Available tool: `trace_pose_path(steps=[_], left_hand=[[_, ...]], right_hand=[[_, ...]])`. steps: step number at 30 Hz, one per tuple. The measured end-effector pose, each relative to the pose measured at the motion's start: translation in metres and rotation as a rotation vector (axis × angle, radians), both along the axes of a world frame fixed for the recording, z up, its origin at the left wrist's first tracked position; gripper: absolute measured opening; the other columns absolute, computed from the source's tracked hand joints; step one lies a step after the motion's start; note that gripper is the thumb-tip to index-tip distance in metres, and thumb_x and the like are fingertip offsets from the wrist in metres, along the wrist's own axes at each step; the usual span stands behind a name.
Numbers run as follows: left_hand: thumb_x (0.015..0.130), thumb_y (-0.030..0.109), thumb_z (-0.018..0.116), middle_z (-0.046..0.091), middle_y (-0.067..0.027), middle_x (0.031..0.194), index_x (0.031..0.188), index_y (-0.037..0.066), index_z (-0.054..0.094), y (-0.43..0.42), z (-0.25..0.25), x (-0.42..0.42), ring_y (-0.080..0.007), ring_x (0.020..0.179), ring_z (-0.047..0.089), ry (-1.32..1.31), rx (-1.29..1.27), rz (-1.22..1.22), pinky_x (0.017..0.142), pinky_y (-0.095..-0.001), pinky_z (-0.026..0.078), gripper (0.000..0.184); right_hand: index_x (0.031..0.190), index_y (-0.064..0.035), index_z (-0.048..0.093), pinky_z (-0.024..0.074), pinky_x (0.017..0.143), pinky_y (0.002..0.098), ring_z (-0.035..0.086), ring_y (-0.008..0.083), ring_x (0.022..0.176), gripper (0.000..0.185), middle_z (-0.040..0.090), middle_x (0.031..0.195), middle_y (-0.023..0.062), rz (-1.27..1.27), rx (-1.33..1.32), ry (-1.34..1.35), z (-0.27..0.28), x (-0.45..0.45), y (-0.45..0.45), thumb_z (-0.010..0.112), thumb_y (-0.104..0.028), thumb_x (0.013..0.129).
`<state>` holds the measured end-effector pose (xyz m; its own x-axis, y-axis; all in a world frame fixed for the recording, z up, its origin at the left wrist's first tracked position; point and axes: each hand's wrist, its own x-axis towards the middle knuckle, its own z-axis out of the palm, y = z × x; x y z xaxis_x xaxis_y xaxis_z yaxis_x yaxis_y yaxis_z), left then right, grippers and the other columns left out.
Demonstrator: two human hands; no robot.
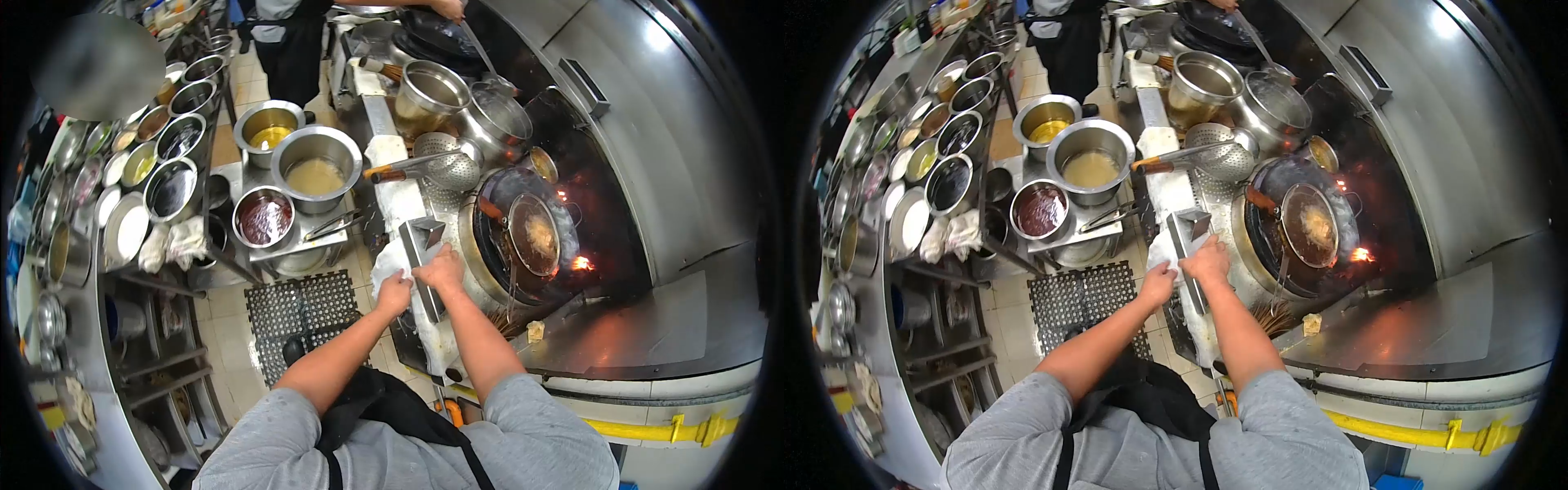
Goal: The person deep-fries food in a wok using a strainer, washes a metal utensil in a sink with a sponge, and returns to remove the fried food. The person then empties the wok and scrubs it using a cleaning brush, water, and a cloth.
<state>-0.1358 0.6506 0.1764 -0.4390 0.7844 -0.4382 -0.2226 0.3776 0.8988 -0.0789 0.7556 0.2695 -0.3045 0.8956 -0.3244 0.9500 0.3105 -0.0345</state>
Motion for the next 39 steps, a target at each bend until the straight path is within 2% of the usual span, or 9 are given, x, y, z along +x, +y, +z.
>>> trace_pose_path(steps=[5,10,12,20,24,28,30,36,39], left_hand=[[0.073,0.05,0.067,0.05,-0.0343,0.117,0.123,-0.014,0.044,0.063,-0.031,-0.045,-0.0425,0.11,0.052,0.199,-0.037,-0.014,0.095,-0.0404,0.042,0.085],[0.07,0.051,0.069,0.05,-0.0339,0.115,0.121,-0.017,0.043,0.079,0.005,-0.066,-0.0428,0.109,0.05,0.347,-0.105,-0.285,0.095,-0.0405,0.041,0.089],[0.071,0.046,0.071,0.055,-0.0293,0.104,0.102,-0.009,0.057,0.079,0.0,-0.064,-0.04,0.101,0.054,0.424,-0.051,-0.255,0.091,-0.0402,0.043,0.064],[0.073,0.035,0.074,0.058,-0.0238,0.094,0.095,-0.008,0.059,0.085,-0.003,-0.072,-0.0292,0.085,0.057,0.28,-0.012,-0.204,0.074,-0.0348,0.047,0.051],[0.07,0.016,0.077,0.065,-0.0172,0.09,0.095,-0.009,0.059,0.089,-0.031,-0.068,-0.0188,0.075,0.062,-0.044,0.015,-0.159,0.068,-0.0285,0.05,0.04],[0.067,0.015,0.08,0.065,-0.0165,0.091,0.098,-0.012,0.053,0.099,-0.029,-0.066,-0.0207,0.081,0.064,0.158,0.022,-0.148,0.071,-0.0307,0.051,0.049],[0.059,0.033,0.083,0.062,-0.0245,0.088,0.09,-0.012,0.055,0.108,-0.017,-0.076,-0.0343,0.086,0.061,0.053,-0.132,-0.15,0.079,-0.0405,0.047,0.062],[0.061,0.031,0.084,0.061,-0.0231,0.097,0.095,-0.009,0.051,0.094,0.022,-0.096,-0.0317,0.093,0.06,0.197,-0.345,-0.323,0.082,-0.0392,0.047,0.062],[0.063,0.017,0.076,0.054,-0.0228,0.104,0.106,-0.003,0.053,0.089,0.043,-0.101,-0.0359,0.105,0.049,0.699,0.183,-0.285,0.086,-0.0424,0.042,0.053]], right_hand=[[0.118,0.0025,0.037,0.0369,0.1,0.0418,0.045,0.0367,0.118,0.084,0.047,0.122,0.0247,-0.09,0.049,0.113,-0.014,-0.008,0.009,0.076,-0.043,0.059],[0.119,0.0027,0.035,0.0376,0.099,0.041,0.046,0.0354,0.117,0.087,0.047,0.122,0.0242,-0.215,-0.146,0.089,-0.009,-0.003,0.017,0.077,-0.039,0.055],[0.12,0.0027,0.035,0.0373,0.098,0.0429,0.046,0.0366,0.116,0.085,0.047,0.121,0.0245,-0.231,-0.108,0.072,-0.005,-0.014,0.011,0.075,-0.041,0.059],[0.131,0.0065,0.029,0.0332,0.094,0.0433,0.045,0.0329,0.108,0.087,0.047,0.112,0.0192,-0.269,0.079,-0.031,-0.022,-0.037,0.009,0.066,-0.043,0.07],[0.131,0.0069,0.031,0.0327,0.092,0.0435,0.045,0.0336,0.106,0.084,0.047,0.111,0.0194,-0.23,0.084,0.033,-0.049,-0.03,0.009,0.065,-0.041,0.071],[0.131,0.0054,0.032,0.0309,0.094,0.0427,0.044,0.0337,0.107,0.08,0.047,0.111,0.0189,-0.285,0.192,0.126,-0.066,-0.03,0.005,0.063,-0.039,0.073],[0.131,0.0047,0.032,0.0306,0.094,0.0427,0.044,0.0335,0.107,0.079,0.046,0.112,0.0187,-0.305,0.196,0.156,-0.052,-0.031,0.013,0.062,-0.039,0.073],[0.133,0.0015,0.031,0.0329,0.102,0.0419,0.038,0.0336,0.123,0.091,0.04,0.131,0.0199,-0.223,-0.077,0.117,-0.005,-0.016,0.006,0.074,-0.039,0.064],[0.13,0.0023,0.035,0.0358,0.103,0.0401,0.04,0.0355,0.123,0.092,0.041,0.132,0.0226,-0.386,-0.165,-0.134,0.049,0.022,-0.015,0.079,-0.034,0.058]])
